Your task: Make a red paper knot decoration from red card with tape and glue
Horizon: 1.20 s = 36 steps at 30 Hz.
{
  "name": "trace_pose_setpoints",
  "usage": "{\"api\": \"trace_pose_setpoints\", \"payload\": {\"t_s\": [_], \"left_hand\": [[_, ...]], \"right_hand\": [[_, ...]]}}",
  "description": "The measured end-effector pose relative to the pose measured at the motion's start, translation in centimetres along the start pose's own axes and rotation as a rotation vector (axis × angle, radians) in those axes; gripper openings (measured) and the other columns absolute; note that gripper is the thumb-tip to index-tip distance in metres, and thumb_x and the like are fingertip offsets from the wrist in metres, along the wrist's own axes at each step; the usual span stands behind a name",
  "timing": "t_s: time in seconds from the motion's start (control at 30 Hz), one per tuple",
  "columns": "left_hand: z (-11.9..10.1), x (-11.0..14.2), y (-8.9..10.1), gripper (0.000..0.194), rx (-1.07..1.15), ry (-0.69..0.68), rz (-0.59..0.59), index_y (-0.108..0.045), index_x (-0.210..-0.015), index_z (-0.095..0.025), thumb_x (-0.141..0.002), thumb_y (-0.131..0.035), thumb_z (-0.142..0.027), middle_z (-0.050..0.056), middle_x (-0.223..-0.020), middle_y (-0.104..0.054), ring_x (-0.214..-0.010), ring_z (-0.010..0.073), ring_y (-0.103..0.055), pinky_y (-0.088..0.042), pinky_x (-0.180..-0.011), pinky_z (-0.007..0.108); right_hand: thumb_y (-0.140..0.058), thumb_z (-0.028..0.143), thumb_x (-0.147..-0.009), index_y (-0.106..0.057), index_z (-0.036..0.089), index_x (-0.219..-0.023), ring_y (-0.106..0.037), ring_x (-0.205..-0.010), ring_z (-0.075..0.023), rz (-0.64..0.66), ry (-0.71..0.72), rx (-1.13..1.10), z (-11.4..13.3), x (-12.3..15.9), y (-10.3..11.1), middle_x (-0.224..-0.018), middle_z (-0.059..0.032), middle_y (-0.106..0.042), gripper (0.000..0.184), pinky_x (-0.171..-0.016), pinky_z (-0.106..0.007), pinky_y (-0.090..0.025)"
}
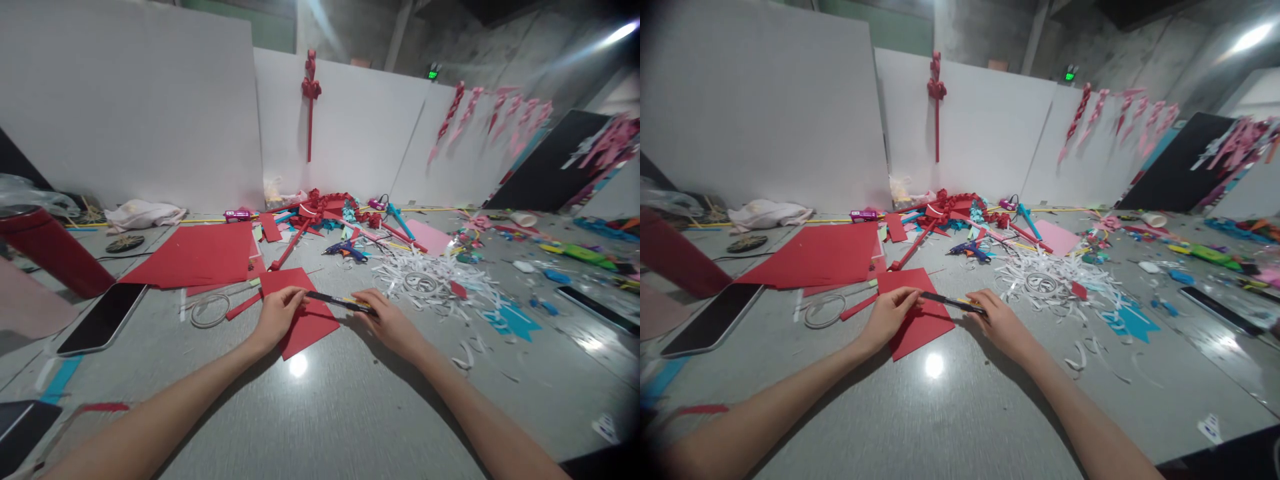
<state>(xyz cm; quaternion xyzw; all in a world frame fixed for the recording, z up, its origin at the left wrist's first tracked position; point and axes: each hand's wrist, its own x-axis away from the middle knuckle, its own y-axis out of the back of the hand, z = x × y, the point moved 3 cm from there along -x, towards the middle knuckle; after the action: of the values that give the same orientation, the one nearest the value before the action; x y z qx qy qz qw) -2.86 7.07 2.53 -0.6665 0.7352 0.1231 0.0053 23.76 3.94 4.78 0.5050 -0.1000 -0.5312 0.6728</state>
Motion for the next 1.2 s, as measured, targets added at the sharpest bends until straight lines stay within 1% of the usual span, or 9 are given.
{"api": "trace_pose_setpoints", "payload": {"t_s": [0.1,0.2,0.3,0.4,0.57,0.73,0.87,1.07,1.2], "left_hand": [[-0.1,0.4,0.1,0.03,-0.146,-0.095,0.003,-0.071,-0.092,-0.019,-0.099,-0.055,-0.044,0.006,-0.09,-0.077,-0.084,0.0213,-0.073,-0.057,-0.081,0.035],[-0.6,1.0,-0.6,0.03,-0.321,-0.197,0.165,-0.067,-0.089,-0.019,-0.102,-0.052,-0.041,0.006,-0.091,-0.075,-0.085,0.0208,-0.072,-0.056,-0.081,0.035],[-1.3,2.0,-1.7,0.019,-0.533,-0.409,0.377,-0.068,-0.102,-0.02,-0.094,-0.065,-0.037,0.009,-0.109,-0.074,-0.107,0.0259,-0.067,-0.053,-0.094,0.04],[-1.5,2.8,-2.5,0.034,-0.705,-0.53,0.47,-0.066,-0.117,-0.02,-0.087,-0.073,-0.034,0.012,-0.12,-0.072,-0.124,0.0317,-0.059,-0.048,-0.105,0.046],[-1.0,3.1,-2.9,0.025,-0.784,-0.561,0.466,-0.066,-0.119,-0.02,-0.098,-0.057,-0.029,0.012,-0.118,-0.072,-0.124,0.0294,-0.059,-0.048,-0.106,0.045],[-0.7,3.0,-2.9,0.022,-0.797,-0.585,0.471,-0.068,-0.114,-0.02,-0.099,-0.054,-0.027,0.012,-0.114,-0.072,-0.121,0.0288,-0.06,-0.049,-0.103,0.044],[-0.8,3.0,-2.9,0.023,-0.797,-0.598,0.459,-0.069,-0.112,-0.02,-0.101,-0.051,-0.028,0.012,-0.111,-0.073,-0.12,0.0283,-0.061,-0.05,-0.103,0.044],[-0.8,2.9,-3.1,0.029,-0.788,-0.605,0.444,-0.07,-0.112,-0.021,-0.104,-0.042,-0.026,0.011,-0.11,-0.073,-0.118,0.0265,-0.062,-0.05,-0.102,0.043],[-0.8,2.9,-3.2,0.028,-0.798,-0.614,0.448,-0.07,-0.113,-0.021,-0.104,-0.043,-0.025,0.01,-0.109,-0.073,-0.117,0.026,-0.062,-0.05,-0.102,0.043]], "right_hand": [[-0.048,0.028,-0.102,-0.058,0.024,-0.128,-0.063,-0.112,-0.024,0.047,-0.047,0.083,0.2,0.1,1.3,-0.126,-0.0124,-0.06,0.027,-0.098,-0.041,-0.051],[-0.049,0.03,-0.101,-0.053,0.023,-0.123,-0.067,-0.102,-0.024,0.117,-0.194,0.173,0.4,0.8,2.9,-0.122,-0.0121,-0.063,0.023,-0.088,-0.039,-0.052],[-0.046,0.032,-0.102,-0.048,0.024,-0.12,-0.069,-0.084,-0.0227,0.245,-0.338,0.175,1.0,2.3,4.0,-0.106,-0.0086,-0.069,0.019,-0.074,-0.034,-0.05],[-0.044,0.031,-0.103,-0.045,0.025,-0.121,-0.07,-0.087,-0.0231,0.337,-0.343,0.14,2.2,4.2,4.3,-0.105,-0.0085,-0.071,0.019,-0.075,-0.032,-0.048],[-0.045,0.034,-0.103,-0.05,0.028,-0.127,-0.071,-0.091,-0.023,0.378,-0.356,0.181,3.9,7.6,3.8,-0.112,-0.0087,-0.07,0.025,-0.077,-0.031,-0.049],[-0.042,0.04,-0.106,-0.057,0.026,-0.124,-0.07,-0.086,-0.0217,0.357,-0.331,0.224,5.1,9.2,2.6,-0.111,-0.0087,-0.068,0.027,-0.076,-0.031,-0.05],[-0.037,0.04,-0.109,-0.057,0.025,-0.119,-0.07,-0.087,-0.0212,0.351,-0.317,0.247,5.4,9.5,1.7,-0.11,-0.0076,-0.066,0.027,-0.075,-0.032,-0.05],[-0.04,0.034,-0.108,-0.057,0.024,-0.115,-0.07,-0.082,-0.0196,0.321,-0.291,0.292,5.8,9.0,0.8,-0.104,-0.0052,-0.064,0.02,-0.069,-0.03,-0.048],[-0.043,0.031,-0.107,-0.057,0.023,-0.113,-0.07,-0.08,-0.0197,0.291,-0.269,0.353,5.8,8.4,-0.2,-0.104,-0.0058,-0.064,0.017,-0.064,-0.029,-0.046]]}}
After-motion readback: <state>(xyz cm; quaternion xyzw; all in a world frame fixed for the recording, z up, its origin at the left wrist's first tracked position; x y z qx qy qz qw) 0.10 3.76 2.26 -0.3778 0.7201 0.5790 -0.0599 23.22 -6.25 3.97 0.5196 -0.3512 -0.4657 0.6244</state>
